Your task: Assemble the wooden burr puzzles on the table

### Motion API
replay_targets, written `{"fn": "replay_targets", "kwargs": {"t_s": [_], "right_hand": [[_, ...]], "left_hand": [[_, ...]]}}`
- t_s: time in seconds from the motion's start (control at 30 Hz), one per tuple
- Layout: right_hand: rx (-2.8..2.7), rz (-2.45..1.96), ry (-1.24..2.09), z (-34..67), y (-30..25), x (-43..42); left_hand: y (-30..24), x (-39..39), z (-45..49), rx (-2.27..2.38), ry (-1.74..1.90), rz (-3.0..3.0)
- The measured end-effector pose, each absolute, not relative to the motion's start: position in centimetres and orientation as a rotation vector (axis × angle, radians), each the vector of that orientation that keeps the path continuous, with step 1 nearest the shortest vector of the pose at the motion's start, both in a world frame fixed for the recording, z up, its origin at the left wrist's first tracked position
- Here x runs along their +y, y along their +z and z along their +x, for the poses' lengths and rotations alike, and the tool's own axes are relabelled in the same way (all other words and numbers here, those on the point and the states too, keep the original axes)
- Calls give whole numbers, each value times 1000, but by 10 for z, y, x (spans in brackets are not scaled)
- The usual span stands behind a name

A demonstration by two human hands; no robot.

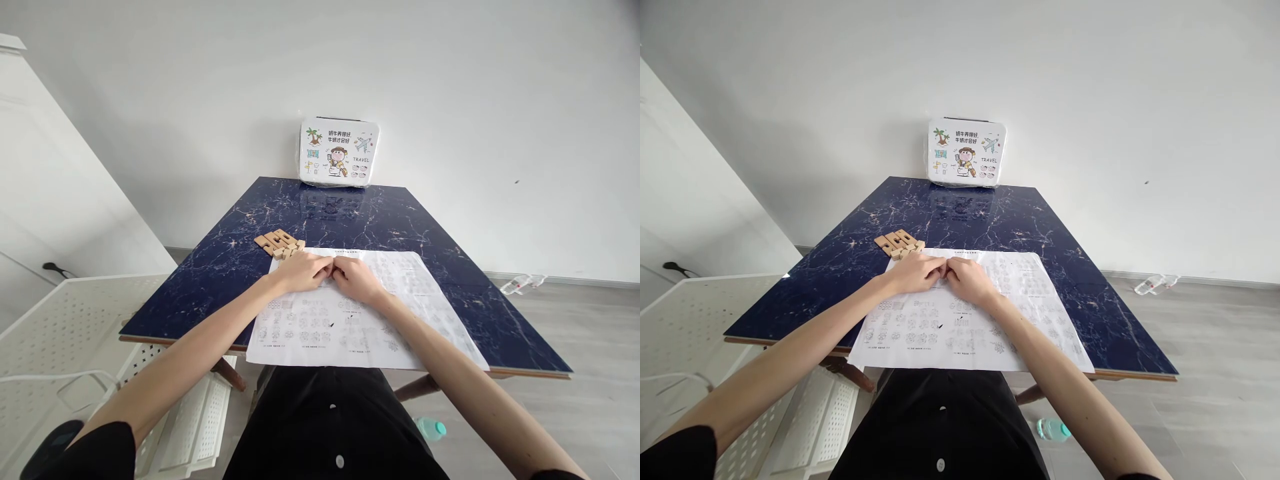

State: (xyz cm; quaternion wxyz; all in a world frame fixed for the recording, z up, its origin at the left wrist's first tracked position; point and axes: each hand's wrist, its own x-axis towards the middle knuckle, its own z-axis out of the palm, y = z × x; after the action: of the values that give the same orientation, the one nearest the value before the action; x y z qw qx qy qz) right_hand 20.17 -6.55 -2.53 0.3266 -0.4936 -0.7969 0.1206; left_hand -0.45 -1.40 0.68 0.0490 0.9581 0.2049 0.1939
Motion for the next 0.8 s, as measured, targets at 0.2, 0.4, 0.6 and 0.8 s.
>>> {"fn": "replay_targets", "kwargs": {"t_s": [0.2, 0.4, 0.6, 0.8], "right_hand": [[-2099, -1304, 314, 202, -25, -65], [-2093, -1311, 317, 202, -26, -65], [-2069, -1274, 395, 200, -22, -69], [-2055, -1305, 425, 199, -19, -71]], "left_hand": [[6, -13, -6, 601, 598, 2928], [4, -13, -5, 544, 662, 2974], [28, 13, -24, 684, 1220, 2921], [38, 62, -77, 1092, 1121, 2815]]}}
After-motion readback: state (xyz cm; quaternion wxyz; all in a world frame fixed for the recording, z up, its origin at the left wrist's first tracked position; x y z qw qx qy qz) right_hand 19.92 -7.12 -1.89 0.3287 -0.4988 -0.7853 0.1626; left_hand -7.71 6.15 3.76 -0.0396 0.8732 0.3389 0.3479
